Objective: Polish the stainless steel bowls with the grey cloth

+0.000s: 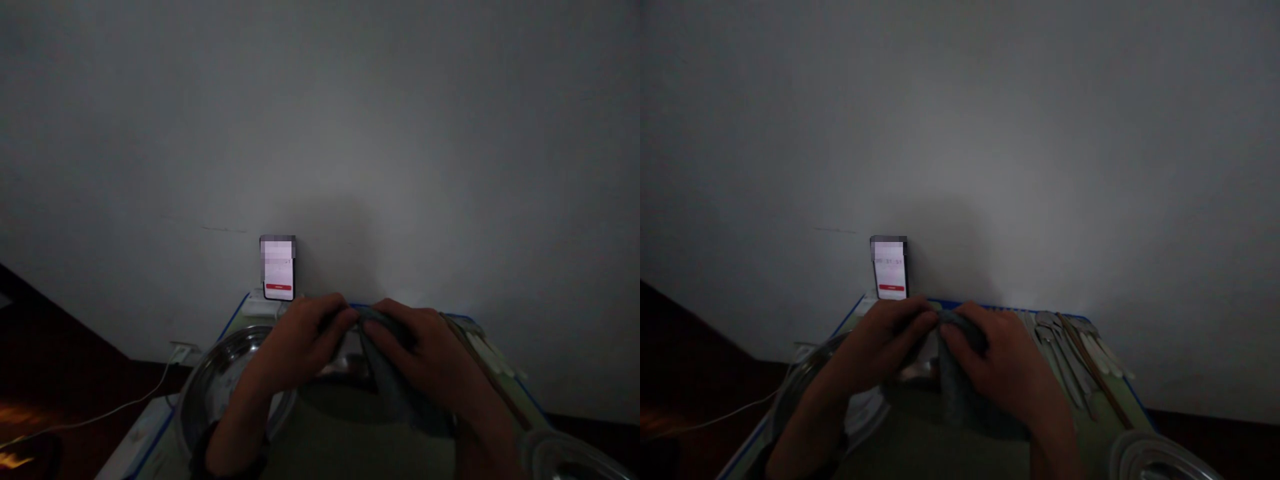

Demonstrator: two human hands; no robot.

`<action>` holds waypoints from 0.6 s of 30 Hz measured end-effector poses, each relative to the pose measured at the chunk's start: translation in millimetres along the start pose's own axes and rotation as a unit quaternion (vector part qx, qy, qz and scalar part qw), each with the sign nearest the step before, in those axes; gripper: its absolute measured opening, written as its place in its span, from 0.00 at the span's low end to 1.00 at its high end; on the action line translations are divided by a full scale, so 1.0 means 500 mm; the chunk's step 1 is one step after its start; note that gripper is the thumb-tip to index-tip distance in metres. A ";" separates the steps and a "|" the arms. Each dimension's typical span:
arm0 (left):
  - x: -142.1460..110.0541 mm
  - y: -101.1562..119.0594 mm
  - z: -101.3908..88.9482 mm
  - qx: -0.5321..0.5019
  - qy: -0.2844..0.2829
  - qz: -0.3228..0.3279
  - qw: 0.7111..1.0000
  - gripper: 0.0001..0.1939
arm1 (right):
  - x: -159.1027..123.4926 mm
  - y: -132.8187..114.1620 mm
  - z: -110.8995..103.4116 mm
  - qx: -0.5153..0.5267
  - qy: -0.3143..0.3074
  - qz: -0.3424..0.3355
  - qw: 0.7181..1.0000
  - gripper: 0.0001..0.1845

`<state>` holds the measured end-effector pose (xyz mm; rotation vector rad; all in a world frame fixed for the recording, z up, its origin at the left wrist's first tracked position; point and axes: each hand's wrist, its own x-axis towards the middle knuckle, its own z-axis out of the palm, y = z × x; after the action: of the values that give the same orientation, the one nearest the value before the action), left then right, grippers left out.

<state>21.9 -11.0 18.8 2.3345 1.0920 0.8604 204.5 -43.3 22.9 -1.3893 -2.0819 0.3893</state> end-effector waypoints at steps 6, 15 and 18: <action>-0.003 0.008 0.005 0.003 0.008 0.013 1.000 0.17 | 0.004 -0.002 0.000 -0.001 0.008 -0.010 1.000 0.16; -0.001 -0.007 -0.004 -0.100 0.067 -0.035 0.992 0.17 | -0.009 0.045 -0.037 0.043 0.012 0.008 0.999 0.19; -0.006 -0.019 -0.016 -0.139 0.048 -0.047 0.988 0.17 | -0.009 0.047 -0.035 0.049 0.027 0.007 0.998 0.20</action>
<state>9.7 -6.7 17.9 2.0155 1.0363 1.0273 233.8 -39.0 22.2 -1.3423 -1.9842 0.4480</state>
